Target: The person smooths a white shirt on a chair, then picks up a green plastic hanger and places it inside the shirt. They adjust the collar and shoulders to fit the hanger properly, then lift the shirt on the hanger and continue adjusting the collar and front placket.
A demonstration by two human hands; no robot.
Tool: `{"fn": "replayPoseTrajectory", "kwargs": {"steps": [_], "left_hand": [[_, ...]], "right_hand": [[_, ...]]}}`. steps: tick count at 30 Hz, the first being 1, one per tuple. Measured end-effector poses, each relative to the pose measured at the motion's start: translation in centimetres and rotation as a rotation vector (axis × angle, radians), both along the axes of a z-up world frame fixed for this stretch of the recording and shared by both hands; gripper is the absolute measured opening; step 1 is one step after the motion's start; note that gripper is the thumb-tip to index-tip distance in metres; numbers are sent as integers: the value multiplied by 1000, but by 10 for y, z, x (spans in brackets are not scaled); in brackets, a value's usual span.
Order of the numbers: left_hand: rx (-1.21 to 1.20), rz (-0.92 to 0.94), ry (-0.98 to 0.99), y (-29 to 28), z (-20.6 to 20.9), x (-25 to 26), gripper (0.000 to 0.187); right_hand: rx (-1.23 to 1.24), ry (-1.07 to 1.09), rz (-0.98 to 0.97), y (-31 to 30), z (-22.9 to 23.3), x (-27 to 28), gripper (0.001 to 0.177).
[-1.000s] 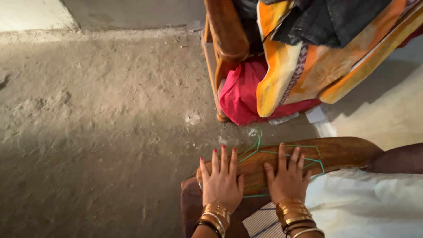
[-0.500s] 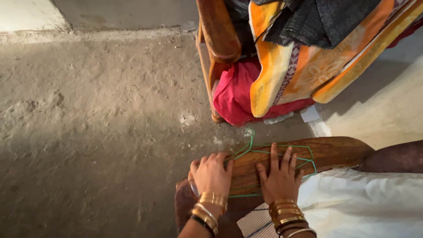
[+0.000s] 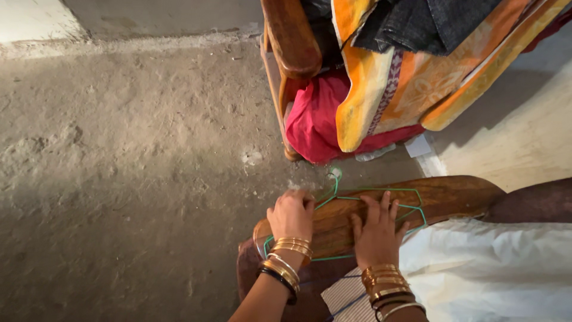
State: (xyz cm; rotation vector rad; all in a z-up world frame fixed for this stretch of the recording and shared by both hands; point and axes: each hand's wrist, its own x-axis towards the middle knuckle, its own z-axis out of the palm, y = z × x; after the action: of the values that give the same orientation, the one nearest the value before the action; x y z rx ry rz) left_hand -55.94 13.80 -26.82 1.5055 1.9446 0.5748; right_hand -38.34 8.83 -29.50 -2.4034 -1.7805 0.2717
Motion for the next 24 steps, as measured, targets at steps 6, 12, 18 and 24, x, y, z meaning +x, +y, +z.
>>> {"fn": "replayPoseTrajectory", "kwargs": {"steps": [6,12,18,24], "left_hand": [[253,-115,55,-18,3,2,15],[437,-275,155,-42,15,-12,33],[306,-368,207,-45,19,-32,9],[364,-333,162,-58,47,-52,11]], "right_hand": [[154,-77,2,3,6,-4,24],[284,-225,212,4,19,1,14],[239,31,251,3,57,27,14],[259,66,331,-7,105,49,15]]}}
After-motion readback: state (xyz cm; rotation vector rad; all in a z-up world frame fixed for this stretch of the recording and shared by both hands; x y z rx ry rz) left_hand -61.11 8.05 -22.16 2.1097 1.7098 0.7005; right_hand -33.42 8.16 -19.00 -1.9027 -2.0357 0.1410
